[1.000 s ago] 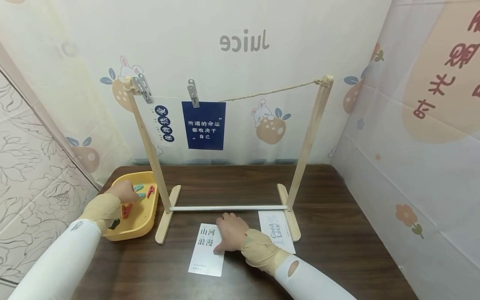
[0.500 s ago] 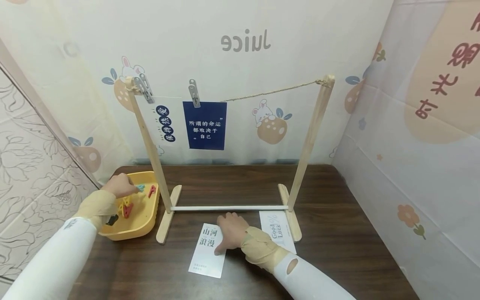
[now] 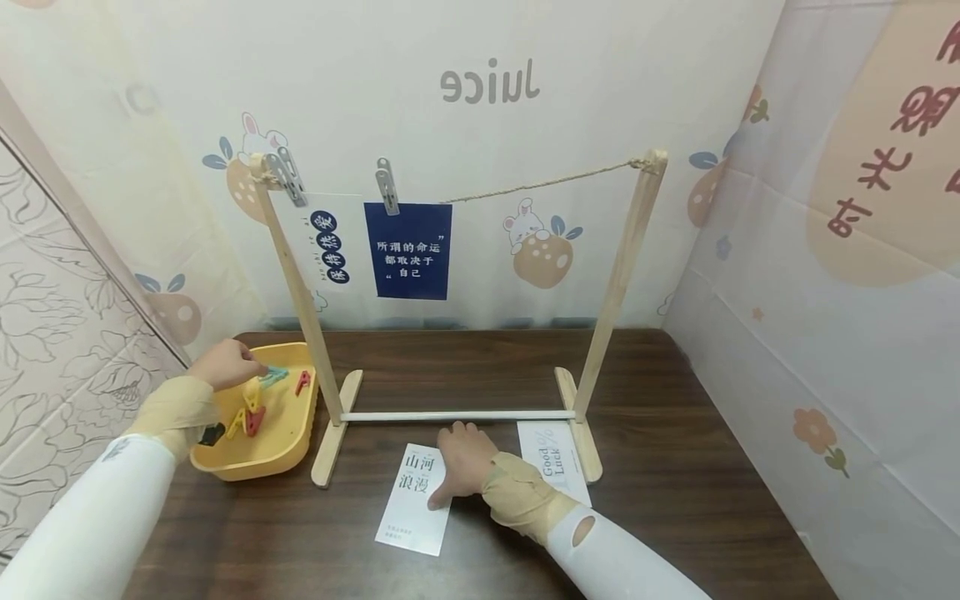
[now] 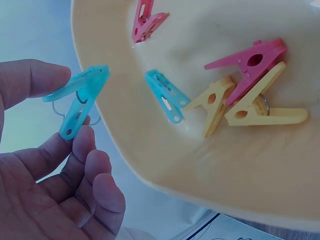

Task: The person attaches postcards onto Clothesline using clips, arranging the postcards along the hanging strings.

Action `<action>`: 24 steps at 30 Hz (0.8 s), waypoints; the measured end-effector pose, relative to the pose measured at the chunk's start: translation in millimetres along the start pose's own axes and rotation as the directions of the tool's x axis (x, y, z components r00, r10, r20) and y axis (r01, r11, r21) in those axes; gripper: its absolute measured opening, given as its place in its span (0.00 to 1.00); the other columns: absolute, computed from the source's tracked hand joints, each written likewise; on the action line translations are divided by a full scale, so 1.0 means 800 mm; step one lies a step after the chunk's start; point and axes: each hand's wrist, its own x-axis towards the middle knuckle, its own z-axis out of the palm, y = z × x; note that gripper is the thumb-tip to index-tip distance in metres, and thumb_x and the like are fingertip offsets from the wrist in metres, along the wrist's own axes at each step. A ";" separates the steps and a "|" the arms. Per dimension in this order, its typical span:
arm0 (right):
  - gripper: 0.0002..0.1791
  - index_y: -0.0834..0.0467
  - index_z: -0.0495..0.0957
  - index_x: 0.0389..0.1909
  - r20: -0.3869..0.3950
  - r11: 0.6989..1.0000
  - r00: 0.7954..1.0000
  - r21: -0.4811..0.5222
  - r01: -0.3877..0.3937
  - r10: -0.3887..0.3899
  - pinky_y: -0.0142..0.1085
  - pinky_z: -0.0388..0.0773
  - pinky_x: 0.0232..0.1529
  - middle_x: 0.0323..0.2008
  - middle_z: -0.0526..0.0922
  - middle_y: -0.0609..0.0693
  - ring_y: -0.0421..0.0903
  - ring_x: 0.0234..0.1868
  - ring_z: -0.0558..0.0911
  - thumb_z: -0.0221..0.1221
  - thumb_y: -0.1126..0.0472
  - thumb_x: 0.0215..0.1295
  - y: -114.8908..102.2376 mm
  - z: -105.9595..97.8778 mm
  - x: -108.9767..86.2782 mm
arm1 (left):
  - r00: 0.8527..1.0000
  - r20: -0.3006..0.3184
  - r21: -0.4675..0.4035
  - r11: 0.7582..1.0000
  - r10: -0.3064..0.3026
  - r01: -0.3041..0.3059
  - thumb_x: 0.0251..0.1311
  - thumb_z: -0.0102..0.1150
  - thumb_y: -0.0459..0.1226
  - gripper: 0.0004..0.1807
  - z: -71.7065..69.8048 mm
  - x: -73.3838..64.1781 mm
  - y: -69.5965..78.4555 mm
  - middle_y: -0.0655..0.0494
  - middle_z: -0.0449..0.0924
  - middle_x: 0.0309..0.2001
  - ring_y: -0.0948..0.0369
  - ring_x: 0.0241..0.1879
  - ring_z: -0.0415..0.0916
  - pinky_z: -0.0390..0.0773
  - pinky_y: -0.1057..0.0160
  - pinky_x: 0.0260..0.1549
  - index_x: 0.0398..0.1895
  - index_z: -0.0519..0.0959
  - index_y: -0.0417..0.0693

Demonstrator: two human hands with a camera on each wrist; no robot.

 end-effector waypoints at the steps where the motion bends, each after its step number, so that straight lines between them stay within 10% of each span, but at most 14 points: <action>1: 0.51 0.64 0.82 0.57 -0.002 1.000 1.000 -0.001 0.001 -0.001 0.47 0.81 0.49 0.44 0.83 0.54 0.49 0.43 0.78 0.89 0.37 0.35 0.000 0.000 0.000 | 1.000 -0.001 0.004 1.000 0.003 -0.003 0.62 0.62 0.48 0.25 -0.002 -0.001 -0.001 0.65 0.55 0.13 0.66 0.16 0.53 0.59 0.65 0.20 0.11 0.62 0.58; 11: 0.47 0.57 0.79 0.53 -0.038 1.000 0.999 0.020 -0.001 0.002 0.44 0.81 0.45 0.40 0.83 0.48 0.45 0.39 0.79 0.89 0.38 0.35 0.001 0.003 0.004 | 0.999 -0.004 0.030 0.999 0.039 -0.038 0.67 0.62 0.49 0.20 -0.018 -0.012 0.007 0.59 0.70 0.21 0.60 0.23 0.66 0.68 0.62 0.24 0.20 0.72 0.50; 24: 0.33 0.56 0.76 0.50 -0.073 0.922 0.997 0.387 0.034 -0.006 0.42 0.81 0.41 0.40 0.87 0.50 0.43 0.36 0.81 0.86 0.66 0.46 0.004 -0.018 0.000 | 0.997 -0.052 -0.002 0.998 0.065 -0.065 0.68 0.67 0.48 0.21 -0.030 -0.027 0.020 0.42 0.88 0.39 0.51 0.37 0.80 0.77 0.60 0.32 0.41 0.85 0.35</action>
